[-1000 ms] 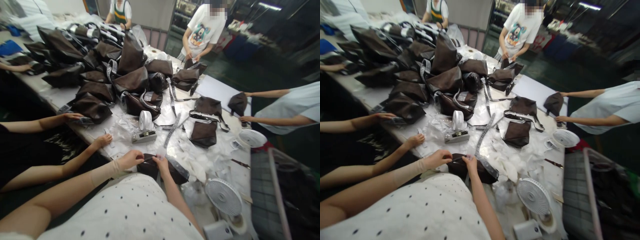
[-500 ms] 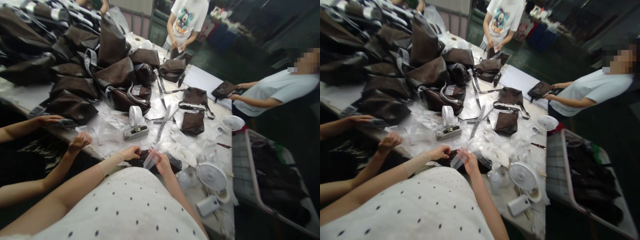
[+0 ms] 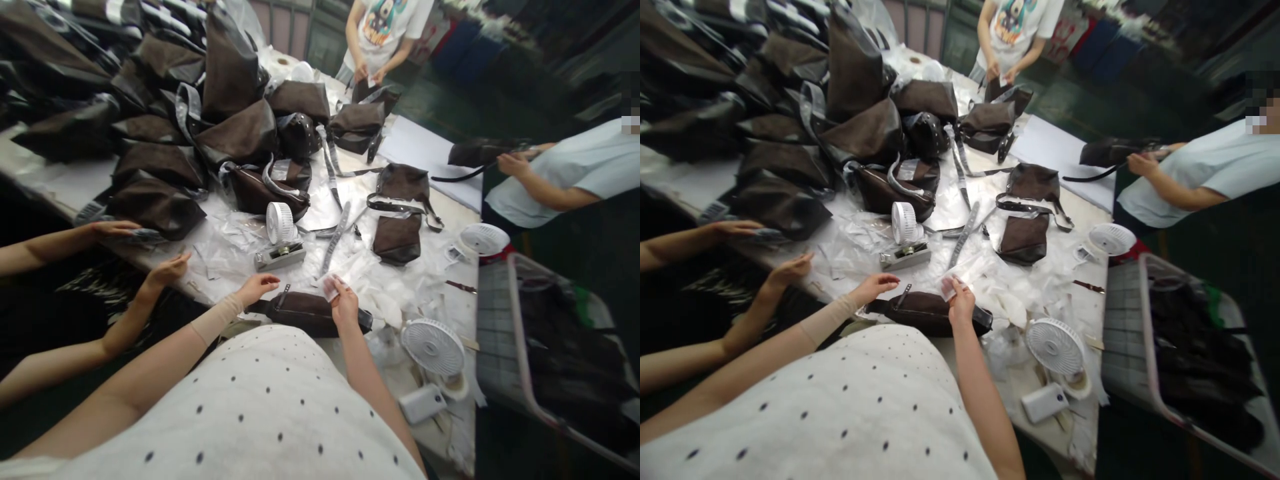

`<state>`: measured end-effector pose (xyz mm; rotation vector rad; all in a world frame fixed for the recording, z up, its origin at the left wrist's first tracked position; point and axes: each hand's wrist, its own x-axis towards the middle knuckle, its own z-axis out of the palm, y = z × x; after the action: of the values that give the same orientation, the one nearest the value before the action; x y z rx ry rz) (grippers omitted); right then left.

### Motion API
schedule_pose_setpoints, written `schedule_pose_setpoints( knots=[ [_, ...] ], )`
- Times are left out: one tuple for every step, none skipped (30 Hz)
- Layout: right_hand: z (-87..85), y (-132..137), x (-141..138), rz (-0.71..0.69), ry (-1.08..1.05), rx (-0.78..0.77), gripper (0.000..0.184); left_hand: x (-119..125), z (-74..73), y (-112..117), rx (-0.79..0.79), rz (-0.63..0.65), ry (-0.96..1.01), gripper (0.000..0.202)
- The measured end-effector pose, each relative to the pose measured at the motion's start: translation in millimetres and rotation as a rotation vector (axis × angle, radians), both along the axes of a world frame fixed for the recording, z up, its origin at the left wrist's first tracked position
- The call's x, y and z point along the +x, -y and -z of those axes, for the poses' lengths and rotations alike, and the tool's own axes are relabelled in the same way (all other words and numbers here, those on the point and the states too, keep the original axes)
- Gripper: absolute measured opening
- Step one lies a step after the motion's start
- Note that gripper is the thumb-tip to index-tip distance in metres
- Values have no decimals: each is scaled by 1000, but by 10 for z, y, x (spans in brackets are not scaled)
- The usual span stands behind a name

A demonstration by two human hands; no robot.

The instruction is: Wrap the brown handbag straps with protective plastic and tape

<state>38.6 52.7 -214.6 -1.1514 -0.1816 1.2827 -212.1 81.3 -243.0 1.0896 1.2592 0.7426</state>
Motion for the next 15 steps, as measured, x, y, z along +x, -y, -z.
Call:
schedule_pose_setpoints(
  knots=[
    [2,-4,17,3,5,8,22,-108,5,21,51,-113,-36,31],
    [5,-2,34,0,9,6,22,-228,14,69,70,-206,-75,31],
    [8,0,50,-7,11,-7,21,-348,24,144,35,-260,-114,36],
    [8,-4,60,-18,10,-23,21,-456,35,241,-63,-265,-135,42],
    [4,-19,62,-32,8,-34,20,-539,45,350,-219,-236,-119,48],
    [-4,-46,52,-50,5,-39,20,-589,55,460,-408,-205,-59,52],
    [-17,-87,25,-74,1,-35,21,-604,67,558,-592,-207,48,54],
    [-34,-141,-20,-101,-2,-24,21,-584,82,632,-745,-256,193,54],
    [-53,-205,-84,-134,-4,-10,21,-534,102,676,-849,-347,362,51],
    [-74,-276,-164,-172,-4,4,20,-462,125,688,-901,-461,537,47],
    [-93,-349,-257,-212,-5,16,19,-378,150,671,-903,-584,684,39],
    [-110,-420,-356,-254,-9,23,18,-292,176,631,-870,-693,791,31],
    [-126,-486,-455,-290,-14,26,16,-211,197,579,-814,-783,853,23],
    [-140,-547,-549,-321,-19,26,14,-143,209,523,-746,-860,879,16],
    [-153,-600,-632,-347,-24,25,13,-93,211,470,-672,-926,884,11]
  ],
)
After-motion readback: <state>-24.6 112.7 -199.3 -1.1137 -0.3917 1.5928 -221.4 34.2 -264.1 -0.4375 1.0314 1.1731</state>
